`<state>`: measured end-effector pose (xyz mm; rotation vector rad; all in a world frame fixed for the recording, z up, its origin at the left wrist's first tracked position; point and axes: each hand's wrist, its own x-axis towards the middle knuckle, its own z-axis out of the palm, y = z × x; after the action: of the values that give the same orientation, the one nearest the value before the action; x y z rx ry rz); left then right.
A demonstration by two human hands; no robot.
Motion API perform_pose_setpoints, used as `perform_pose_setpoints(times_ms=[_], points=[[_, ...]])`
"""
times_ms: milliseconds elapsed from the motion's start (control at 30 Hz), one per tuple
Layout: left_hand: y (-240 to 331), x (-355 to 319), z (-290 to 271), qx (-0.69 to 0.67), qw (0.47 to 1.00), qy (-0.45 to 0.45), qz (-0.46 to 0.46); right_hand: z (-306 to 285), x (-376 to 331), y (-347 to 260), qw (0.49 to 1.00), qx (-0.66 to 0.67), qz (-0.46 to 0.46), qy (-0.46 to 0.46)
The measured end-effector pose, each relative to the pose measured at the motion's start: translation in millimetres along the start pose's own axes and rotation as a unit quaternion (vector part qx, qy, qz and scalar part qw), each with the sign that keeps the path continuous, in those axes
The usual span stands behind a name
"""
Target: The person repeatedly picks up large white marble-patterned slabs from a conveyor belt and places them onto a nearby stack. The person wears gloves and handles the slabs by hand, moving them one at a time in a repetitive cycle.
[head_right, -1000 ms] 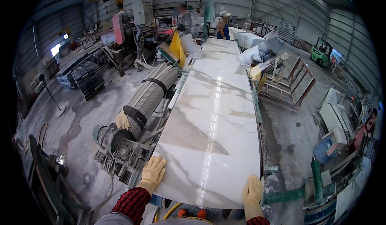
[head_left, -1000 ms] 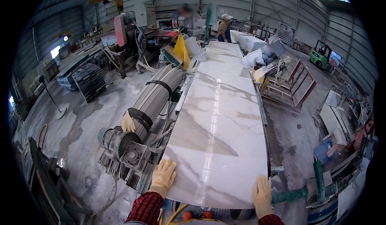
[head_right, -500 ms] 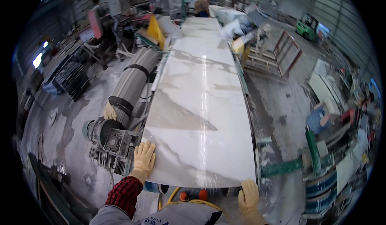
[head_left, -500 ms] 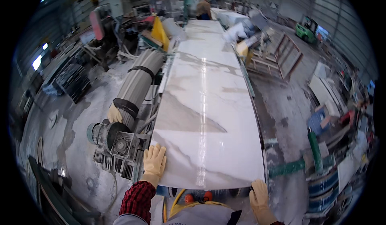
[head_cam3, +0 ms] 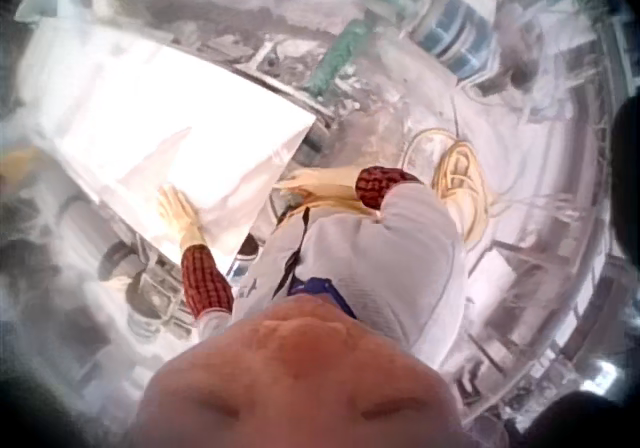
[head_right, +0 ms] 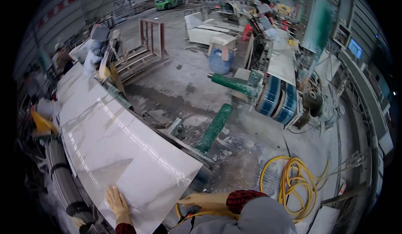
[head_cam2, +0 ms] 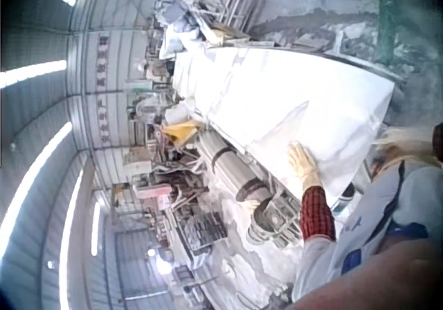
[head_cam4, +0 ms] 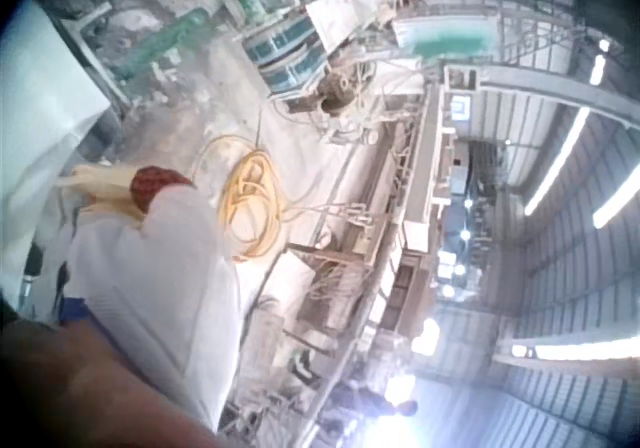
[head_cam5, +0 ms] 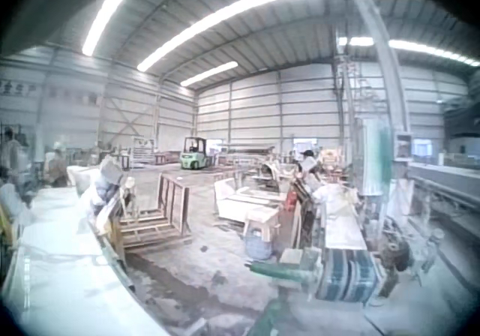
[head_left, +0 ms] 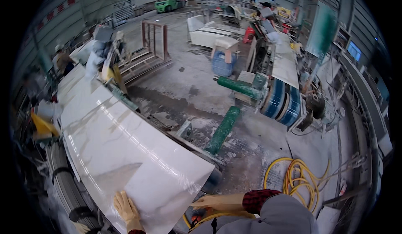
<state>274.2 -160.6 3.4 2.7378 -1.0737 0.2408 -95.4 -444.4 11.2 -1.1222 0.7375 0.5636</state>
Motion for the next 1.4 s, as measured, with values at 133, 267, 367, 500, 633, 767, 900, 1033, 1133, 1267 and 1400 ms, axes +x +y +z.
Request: perform_pose_setpoints(times_ms=[133, 267, 367, 500, 633, 767, 900, 1033, 1133, 1267, 1400], points=[[-4.4, -1.8, 11.8, 0.010, 0.999, 0.038, 0.011, 45.9, 48.6, 2.7, 0.996, 0.066, -0.032, -0.054], [14.7, -21.3, 0.5, 0.030, 1.000, -0.004, -0.004, 68.0, 46.9, 3.6, 0.989, 0.025, -0.136, -0.043], [33.4, -35.6, -17.6, 0.023, 0.999, 0.001, 0.034, 68.4, 41.7, 9.2, 0.944, -0.169, -0.282, 0.024], [43.6, -40.8, -35.9, -0.028, 0.992, 0.057, 0.105, 72.1, 52.1, 22.1, 0.973, 0.043, -0.227, 0.016], [59.1, -51.9, -48.7, -0.017, 0.994, 0.048, 0.095, 81.0, 40.5, 35.1, 0.946, 0.319, -0.064, 0.009], [85.5, -84.6, -61.6, -0.025, 0.994, 0.033, 0.097, 79.0, 0.9, 58.0, 0.908, 0.415, -0.023, 0.051], [83.6, -81.5, -65.2, -0.045, 0.990, 0.033, 0.129, 84.5, -8.0, 86.0, 0.916, 0.368, -0.151, 0.047], [50.7, 9.4, -57.2, -0.097, 0.984, 0.035, 0.149, 84.6, 3.7, 93.9, 0.927, 0.302, -0.212, 0.070], [45.1, 56.6, -56.9, -0.184, 0.962, -0.201, -0.005, 82.2, 2.5, 89.3, 0.936, 0.284, -0.193, 0.072], [47.9, 64.2, -80.7, -0.103, 0.958, -0.267, 0.015, 83.6, -9.9, 83.2, 0.951, 0.264, -0.135, 0.087], [62.7, 47.7, -118.4, -0.142, 0.947, -0.287, -0.037, 89.5, -16.9, 85.3, 0.932, 0.290, -0.217, 0.022]])
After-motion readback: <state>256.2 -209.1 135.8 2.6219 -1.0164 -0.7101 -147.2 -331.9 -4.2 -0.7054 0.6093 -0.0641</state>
